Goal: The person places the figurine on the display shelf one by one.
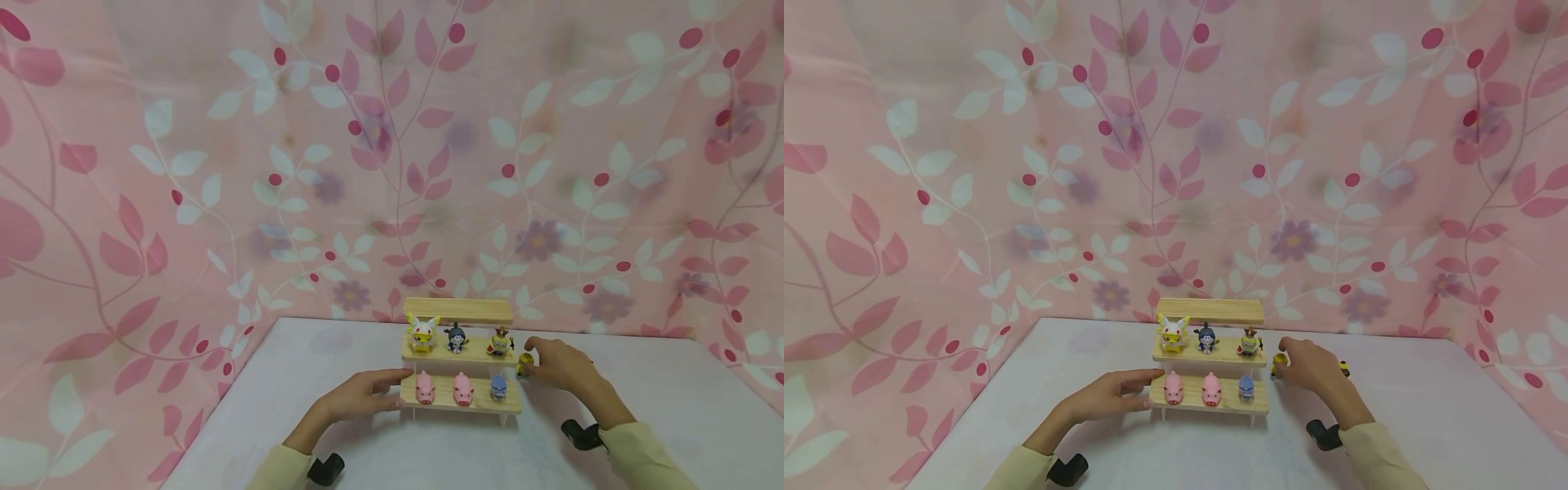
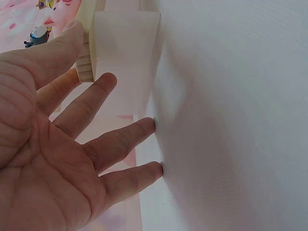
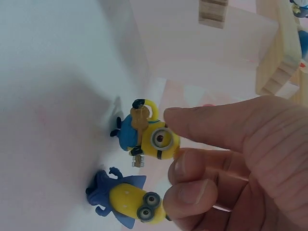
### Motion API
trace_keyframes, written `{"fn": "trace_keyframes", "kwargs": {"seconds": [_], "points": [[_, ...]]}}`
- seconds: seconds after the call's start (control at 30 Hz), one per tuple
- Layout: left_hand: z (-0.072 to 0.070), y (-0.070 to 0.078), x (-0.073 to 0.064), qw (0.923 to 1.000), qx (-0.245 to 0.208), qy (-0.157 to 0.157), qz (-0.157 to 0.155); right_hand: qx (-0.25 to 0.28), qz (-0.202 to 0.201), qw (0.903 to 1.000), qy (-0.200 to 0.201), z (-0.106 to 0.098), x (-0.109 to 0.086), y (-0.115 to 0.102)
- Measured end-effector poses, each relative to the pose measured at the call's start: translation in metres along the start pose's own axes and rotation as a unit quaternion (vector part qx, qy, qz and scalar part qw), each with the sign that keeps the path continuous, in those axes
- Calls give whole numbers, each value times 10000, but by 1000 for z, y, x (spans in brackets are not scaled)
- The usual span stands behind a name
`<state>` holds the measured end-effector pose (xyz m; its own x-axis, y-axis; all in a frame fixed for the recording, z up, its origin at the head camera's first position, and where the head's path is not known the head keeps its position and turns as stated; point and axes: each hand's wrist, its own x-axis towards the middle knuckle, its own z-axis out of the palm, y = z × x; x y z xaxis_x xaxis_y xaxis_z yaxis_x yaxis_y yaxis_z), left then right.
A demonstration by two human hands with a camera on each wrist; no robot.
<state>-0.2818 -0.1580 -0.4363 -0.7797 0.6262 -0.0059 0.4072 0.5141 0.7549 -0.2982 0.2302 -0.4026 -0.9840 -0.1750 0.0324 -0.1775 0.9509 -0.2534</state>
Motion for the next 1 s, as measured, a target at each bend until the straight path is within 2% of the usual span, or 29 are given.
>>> {"fn": "trace_keyframes", "kwargs": {"seconds": [0.27, 0.8, 1.0], "points": [[1, -1, 1, 10000, 31, -7, 95, -167, 84, 9997, -159, 5, 2, 2], [1, 2, 0, 9999, -37, -23, 120, -170, 156, 9997, -84, 9, 2, 4], [0, 1, -1, 9999, 6, 0, 121, -66, 41, 9999, 129, 2, -5, 4]]}}
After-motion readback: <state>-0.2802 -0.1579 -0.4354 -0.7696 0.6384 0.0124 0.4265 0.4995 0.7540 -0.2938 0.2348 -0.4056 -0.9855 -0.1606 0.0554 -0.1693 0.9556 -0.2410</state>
